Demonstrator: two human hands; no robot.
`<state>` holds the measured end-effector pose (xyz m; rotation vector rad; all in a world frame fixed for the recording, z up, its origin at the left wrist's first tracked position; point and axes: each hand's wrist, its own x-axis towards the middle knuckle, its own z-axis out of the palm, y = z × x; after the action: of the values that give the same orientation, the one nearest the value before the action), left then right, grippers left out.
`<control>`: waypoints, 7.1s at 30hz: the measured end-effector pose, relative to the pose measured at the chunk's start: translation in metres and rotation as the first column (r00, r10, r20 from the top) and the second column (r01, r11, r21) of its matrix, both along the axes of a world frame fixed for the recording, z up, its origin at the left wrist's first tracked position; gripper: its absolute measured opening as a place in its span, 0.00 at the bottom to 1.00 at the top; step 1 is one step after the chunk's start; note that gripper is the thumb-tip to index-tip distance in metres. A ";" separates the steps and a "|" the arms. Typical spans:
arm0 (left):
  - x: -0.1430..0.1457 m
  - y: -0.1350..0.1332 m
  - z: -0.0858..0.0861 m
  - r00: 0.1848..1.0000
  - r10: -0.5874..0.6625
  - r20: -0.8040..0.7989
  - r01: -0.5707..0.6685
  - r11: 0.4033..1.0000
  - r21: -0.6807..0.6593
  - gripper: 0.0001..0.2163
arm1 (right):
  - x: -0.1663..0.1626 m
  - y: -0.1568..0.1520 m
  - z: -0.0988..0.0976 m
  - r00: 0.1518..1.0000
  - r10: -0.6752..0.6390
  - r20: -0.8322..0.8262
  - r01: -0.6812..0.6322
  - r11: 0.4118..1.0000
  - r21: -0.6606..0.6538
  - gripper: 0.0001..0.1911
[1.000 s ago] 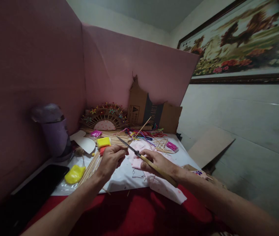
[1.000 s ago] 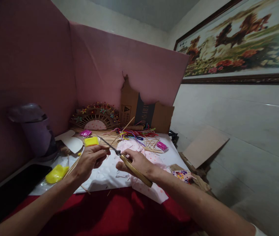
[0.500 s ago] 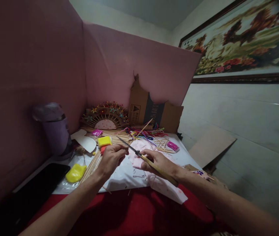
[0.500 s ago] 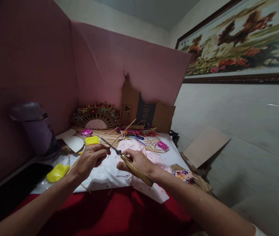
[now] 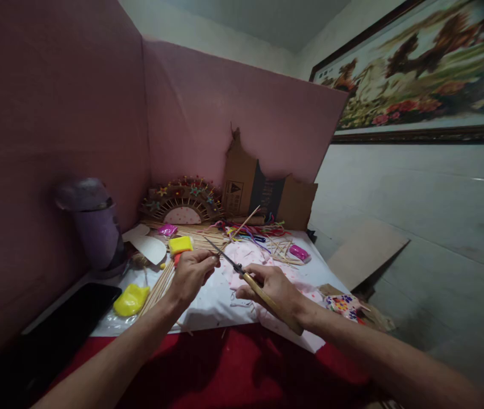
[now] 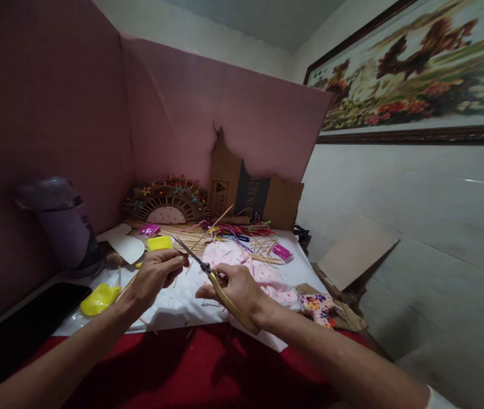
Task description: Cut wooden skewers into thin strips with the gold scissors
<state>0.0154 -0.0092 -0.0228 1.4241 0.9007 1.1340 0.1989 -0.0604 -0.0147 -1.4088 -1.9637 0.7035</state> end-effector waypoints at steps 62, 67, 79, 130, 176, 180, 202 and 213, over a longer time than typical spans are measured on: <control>-0.012 0.007 0.002 0.780 -0.345 0.523 0.552 0.773 -0.314 0.09 | 0.026 0.007 -0.023 0.864 -0.222 0.453 0.172 0.974 0.149 0.21; -0.010 0.007 0.001 0.813 -0.329 0.480 0.508 0.804 -0.309 0.08 | 0.026 0.008 -0.028 0.796 -0.137 0.590 0.028 0.981 0.190 0.21; 0.000 0.000 0.001 0.986 -0.167 -0.020 0.167 0.986 -0.026 0.12 | 0.010 -0.006 0.022 0.752 -0.378 0.539 -0.013 0.810 0.586 0.14; -0.001 0.012 -0.009 0.923 -0.077 0.378 0.137 0.982 -0.133 0.09 | 0.097 0.091 0.027 0.620 -0.477 0.624 0.341 0.879 0.333 0.15; -0.002 0.014 -0.005 0.989 -0.133 -0.065 0.143 0.975 0.170 0.09 | -0.036 0.034 -0.055 0.876 0.116 -0.468 -0.032 0.982 0.185 0.06; -0.001 0.016 -0.014 0.991 -0.109 -0.075 0.119 0.982 0.148 0.09 | -0.035 0.038 -0.059 0.873 0.099 -0.477 -0.028 0.988 0.155 0.07; -0.001 0.017 -0.013 0.998 -0.054 -0.041 0.062 0.970 0.236 0.11 | -0.048 0.039 -0.054 0.872 0.100 -0.480 -0.019 0.985 0.171 0.09; -0.004 0.017 -0.010 0.993 -0.121 -0.001 0.119 0.972 0.201 0.12 | -0.048 0.044 -0.054 0.855 0.150 -0.497 -0.095 0.986 0.135 0.08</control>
<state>0.0114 0.0082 -0.0326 1.6121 0.6962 1.1655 0.1513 -0.0168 -0.0689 -0.9159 -1.6473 0.9079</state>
